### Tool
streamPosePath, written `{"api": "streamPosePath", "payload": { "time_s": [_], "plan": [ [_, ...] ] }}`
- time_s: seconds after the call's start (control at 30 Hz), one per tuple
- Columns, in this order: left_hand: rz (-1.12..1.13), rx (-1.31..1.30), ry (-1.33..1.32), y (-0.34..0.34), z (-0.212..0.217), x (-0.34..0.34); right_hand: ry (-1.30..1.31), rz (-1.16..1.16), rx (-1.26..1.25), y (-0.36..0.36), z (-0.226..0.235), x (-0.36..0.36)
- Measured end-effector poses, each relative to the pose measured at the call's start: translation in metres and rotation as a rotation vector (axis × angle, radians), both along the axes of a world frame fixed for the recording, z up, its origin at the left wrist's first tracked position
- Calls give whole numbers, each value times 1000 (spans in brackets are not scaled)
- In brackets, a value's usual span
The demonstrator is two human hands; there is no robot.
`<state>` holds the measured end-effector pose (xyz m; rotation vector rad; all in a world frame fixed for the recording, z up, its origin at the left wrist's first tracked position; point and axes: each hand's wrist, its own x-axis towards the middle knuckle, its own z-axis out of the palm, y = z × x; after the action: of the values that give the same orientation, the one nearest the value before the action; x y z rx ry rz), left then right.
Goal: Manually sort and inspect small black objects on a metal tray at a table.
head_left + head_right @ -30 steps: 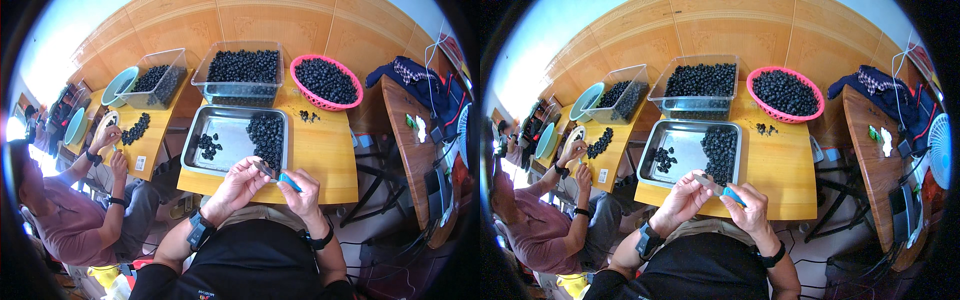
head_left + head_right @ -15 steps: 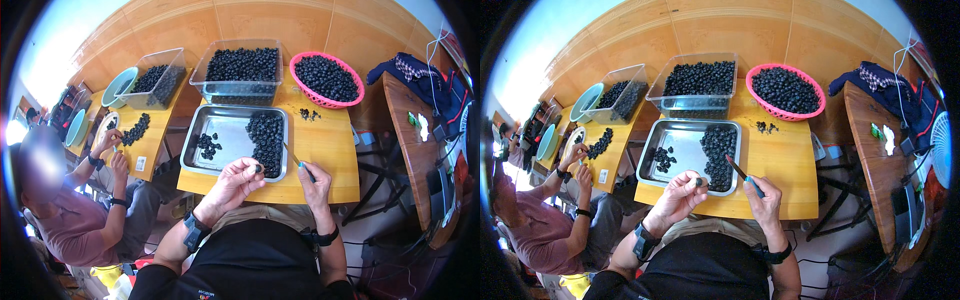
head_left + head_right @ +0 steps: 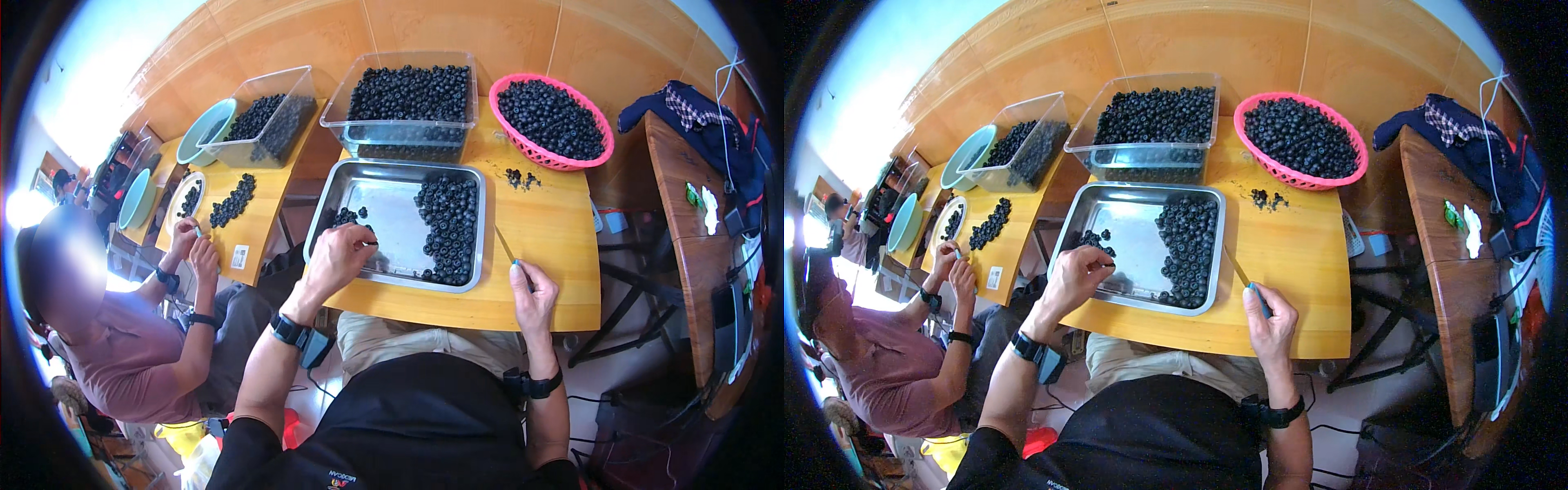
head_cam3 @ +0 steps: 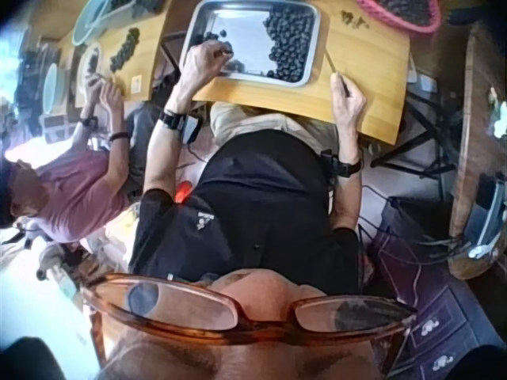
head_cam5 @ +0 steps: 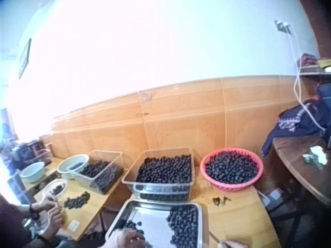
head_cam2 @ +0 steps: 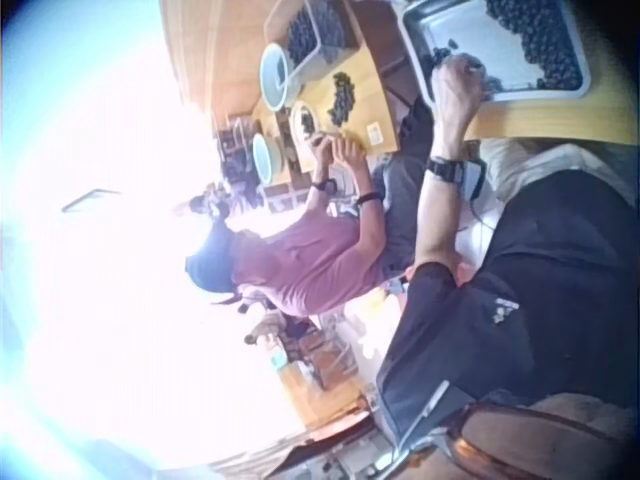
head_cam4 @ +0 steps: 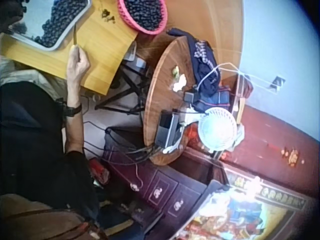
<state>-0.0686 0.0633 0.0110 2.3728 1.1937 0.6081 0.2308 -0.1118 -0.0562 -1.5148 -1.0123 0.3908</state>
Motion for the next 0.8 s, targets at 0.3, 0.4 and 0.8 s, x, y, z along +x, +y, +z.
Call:
{"api": "streamPosePath", "payload": {
  "time_s": [0.3,0.4,0.8],
  "plan": [
    [-18,105,252,15,2,-6,35,22,9,0,-5,4],
    [-115,44,45,9,-5,14,30,29,-2,0,-4,4],
    [-281,-13,182,2,-14,72,59,15,9,-2,-4,1]
  ]
}}
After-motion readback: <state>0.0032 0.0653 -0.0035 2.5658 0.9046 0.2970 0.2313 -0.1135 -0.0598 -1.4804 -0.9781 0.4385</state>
